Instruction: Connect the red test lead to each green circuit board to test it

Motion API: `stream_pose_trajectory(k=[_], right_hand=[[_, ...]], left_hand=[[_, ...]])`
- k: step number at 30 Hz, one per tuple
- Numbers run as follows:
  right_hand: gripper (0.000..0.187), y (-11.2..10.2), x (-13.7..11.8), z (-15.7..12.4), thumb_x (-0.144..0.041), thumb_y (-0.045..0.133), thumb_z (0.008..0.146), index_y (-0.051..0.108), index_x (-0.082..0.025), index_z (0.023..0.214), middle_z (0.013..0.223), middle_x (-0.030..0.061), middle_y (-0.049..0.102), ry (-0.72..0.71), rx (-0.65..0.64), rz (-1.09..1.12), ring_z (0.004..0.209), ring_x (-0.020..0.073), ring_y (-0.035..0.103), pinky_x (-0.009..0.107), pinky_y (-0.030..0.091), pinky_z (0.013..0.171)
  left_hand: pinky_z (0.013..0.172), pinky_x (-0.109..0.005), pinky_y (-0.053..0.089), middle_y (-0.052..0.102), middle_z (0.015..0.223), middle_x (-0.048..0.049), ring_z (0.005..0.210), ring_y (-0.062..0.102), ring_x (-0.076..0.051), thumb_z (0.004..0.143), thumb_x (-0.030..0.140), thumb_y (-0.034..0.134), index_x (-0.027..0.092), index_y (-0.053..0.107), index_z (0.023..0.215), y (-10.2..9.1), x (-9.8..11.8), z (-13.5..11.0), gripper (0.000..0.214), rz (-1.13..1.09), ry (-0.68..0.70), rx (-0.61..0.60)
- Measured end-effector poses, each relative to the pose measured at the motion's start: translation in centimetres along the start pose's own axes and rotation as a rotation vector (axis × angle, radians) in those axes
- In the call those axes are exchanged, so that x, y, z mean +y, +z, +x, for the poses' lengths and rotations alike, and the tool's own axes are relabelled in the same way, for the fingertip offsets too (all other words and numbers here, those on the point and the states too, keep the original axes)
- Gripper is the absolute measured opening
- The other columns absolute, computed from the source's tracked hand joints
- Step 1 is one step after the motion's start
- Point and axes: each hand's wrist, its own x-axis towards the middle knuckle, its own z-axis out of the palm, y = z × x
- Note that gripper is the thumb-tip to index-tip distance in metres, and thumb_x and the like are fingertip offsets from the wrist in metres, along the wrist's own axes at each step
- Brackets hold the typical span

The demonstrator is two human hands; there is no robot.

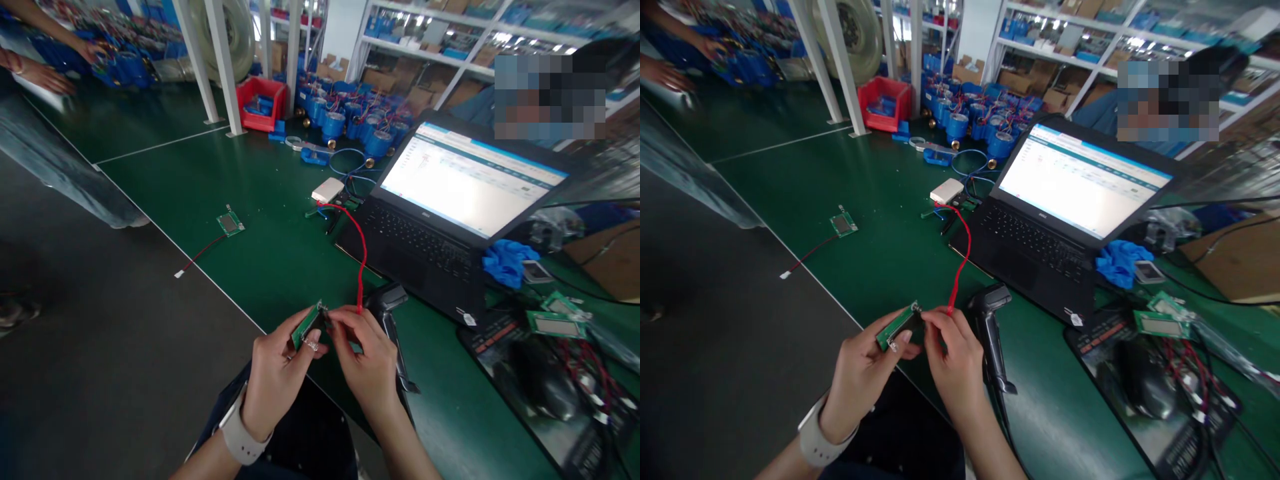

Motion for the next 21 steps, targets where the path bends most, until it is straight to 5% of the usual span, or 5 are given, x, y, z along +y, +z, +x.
stream_pose_trajectory(k=[21], right_hand=[[0.022, 0.44, 0.43, 0.02, -0.005, 0.051, 0.085, 0.064, -0.02, 0.094, 0.086, 0.0028, 0.064, -0.026, 0.042, 0.015, 0.078, 0.0115, 0.065, 0.018, 0.054, 0.068]], left_hand=[[0.063, -0.023, 0.057, 0.073, 0.082, -0.0063, 0.069, 0.07, -0.018, 0.085, 0.044, 0.056, 0.016, 0.059, 0.117, -0.17, -0.87, 0.48, 0.043, 0.055, -0.014, -0.014]])
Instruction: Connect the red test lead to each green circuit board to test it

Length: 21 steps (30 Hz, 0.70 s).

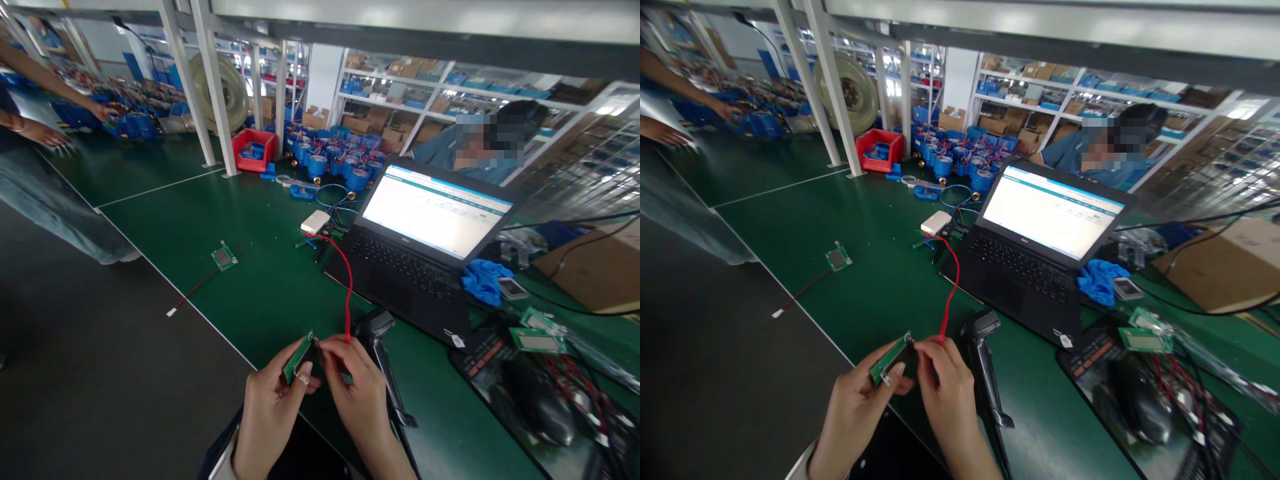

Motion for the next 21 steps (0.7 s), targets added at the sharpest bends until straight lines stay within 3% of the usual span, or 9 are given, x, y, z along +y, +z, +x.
stream_pose_trajectory(k=[21], right_hand=[[0.017, 0.01, 0.22, -0.01, -0.01, 0.051, 0.087, 0.064, -0.02, 0.093, 0.084, 0.0031, 0.064, -0.072, 0.01, -0.062, 0.075, 0.0118, 0.066, 0.018, 0.053, 0.066]], left_hand=[[0.062, -0.024, 0.059, 0.071, 0.092, -0.0081, 0.069, 0.07, -0.018, 0.085, 0.04, 0.058, 0.018, 0.061, 0.116, 0.38, 0.34, -0.17, 0.039, -0.138, 0.013, 0.005]])
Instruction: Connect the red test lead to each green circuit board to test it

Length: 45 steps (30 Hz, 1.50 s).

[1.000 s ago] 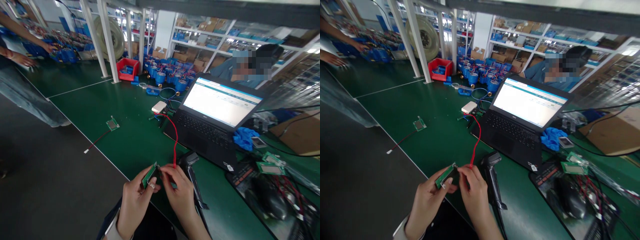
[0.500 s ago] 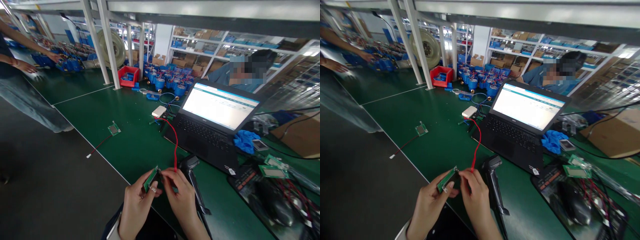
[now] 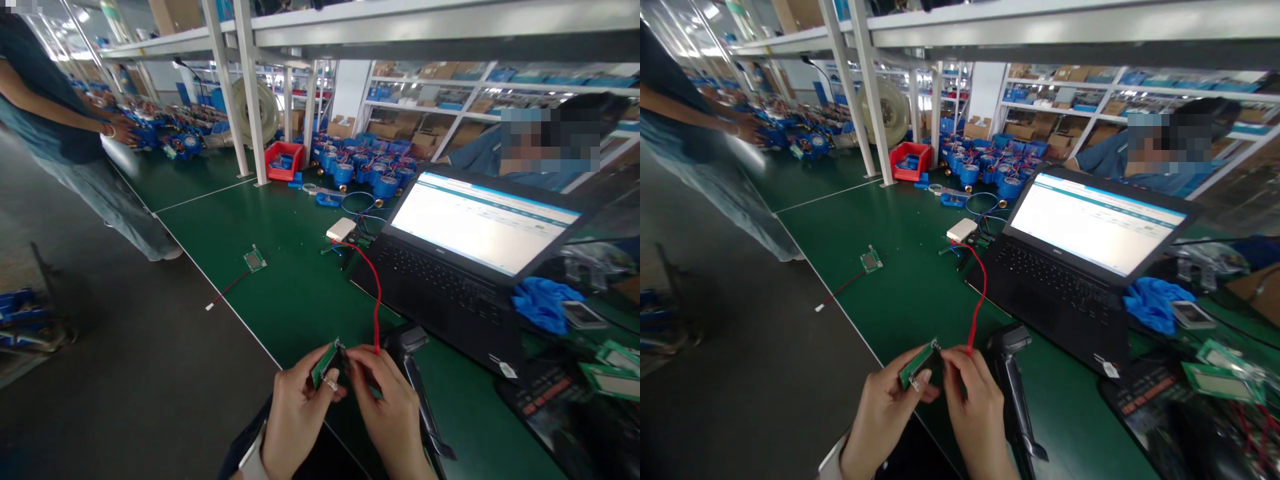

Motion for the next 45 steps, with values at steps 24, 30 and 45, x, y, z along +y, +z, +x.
stream_pose_trajectory(k=[24, 30, 45], right_hand=[[0.016, -0.02, 0.2, -0.17, -0.012, 0.051, 0.088, 0.064, -0.02, 0.093, 0.083, 0.0032, 0.064, -0.01, -0.001, -0.03, 0.075, 0.0125, 0.066, 0.019, 0.053, 0.065], [0.016, -0.02, 0.28, -0.23, -0.013, 0.05, 0.088, 0.063, -0.021, 0.094, 0.083, 0.0036, 0.064, -0.01, -0.009, -0.038, 0.075, 0.0141, 0.066, 0.021, 0.054, 0.064], [0.015, 0.05, 0.36, -0.41, -0.013, 0.051, 0.09, 0.062, -0.021, 0.096, 0.085, 0.0033, 0.063, 0.001, -0.021, -0.03, 0.076, 0.0123, 0.065, 0.019, 0.052, 0.066]], left_hand=[[0.062, -0.025, 0.059, 0.07, 0.08, -0.0061, 0.067, 0.07, -0.018, 0.085, 0.04, 0.058, 0.016, 0.061, 0.116, 0.13, -0.32, 0.04, 0.039, -0.019, -0.01, -0.002], [0.062, -0.025, 0.059, 0.071, 0.09, -0.0083, 0.067, 0.07, -0.017, 0.084, 0.04, 0.058, 0.016, 0.061, 0.115, 0.16, -0.2, 0.06, 0.039, -0.025, 0.006, 0.002], [0.062, -0.022, 0.058, 0.071, 0.092, -0.0082, 0.066, 0.069, -0.016, 0.084, 0.04, 0.058, 0.017, 0.061, 0.115, 0.01, 0.15, -0.04, 0.039, -0.005, -0.002, 0.003]])
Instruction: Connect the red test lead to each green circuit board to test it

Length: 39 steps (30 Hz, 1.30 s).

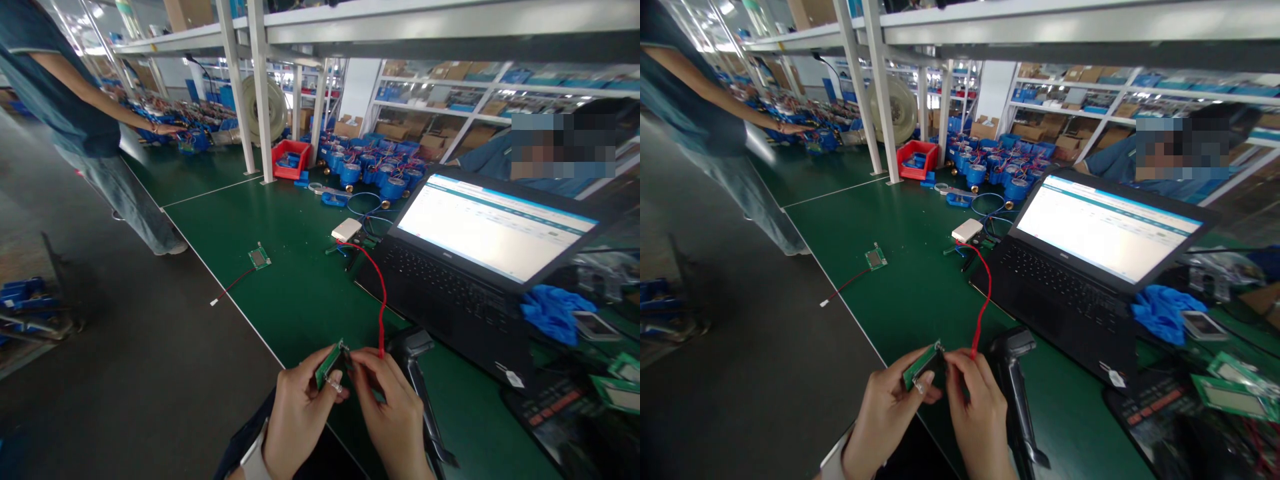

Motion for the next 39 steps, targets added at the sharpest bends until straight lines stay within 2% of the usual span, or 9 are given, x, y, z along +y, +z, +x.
stream_pose_trajectory(k=[15, 32, 39], right_hand=[[0.014, 0.06, 0.07, -0.12, -0.015, 0.05, 0.091, 0.063, -0.019, 0.095, 0.086, 0.0027, 0.063, 0.009, -0.006, 0.001, 0.078, 0.0102, 0.065, 0.015, 0.05, 0.069], [0.016, 0.0, -0.17, 0.02, -0.013, 0.049, 0.09, 0.063, -0.019, 0.095, 0.086, 0.0027, 0.063, -0.006, 0.0, -0.014, 0.078, 0.0099, 0.064, 0.015, 0.05, 0.069], [0.014, 0.04, 0.26, -0.46, -0.016, 0.049, 0.092, 0.063, -0.02, 0.095, 0.087, 0.0022, 0.063, -0.017, -0.008, -0.047, 0.078, 0.0096, 0.065, 0.015, 0.05, 0.069]], left_hand=[[0.061, -0.021, 0.058, 0.071, 0.097, -0.0088, 0.067, 0.069, -0.015, 0.083, 0.039, 0.06, 0.017, 0.063, 0.113, 0.09, -0.28, -0.04, 0.037, -0.017, 0.03, 0.014], [0.064, -0.023, 0.059, 0.07, 0.083, -0.0057, 0.069, 0.07, -0.017, 0.084, 0.039, 0.059, 0.018, 0.062, 0.116, -0.01, -0.58, 0.05, 0.038, -0.015, 0.003, 0.001], [0.061, -0.021, 0.057, 0.07, 0.077, -0.0044, 0.067, 0.069, -0.016, 0.085, 0.035, 0.058, 0.018, 0.062, 0.114, 0.06, -0.3, 0.03, 0.034, -0.004, 0.008, -0.008]])
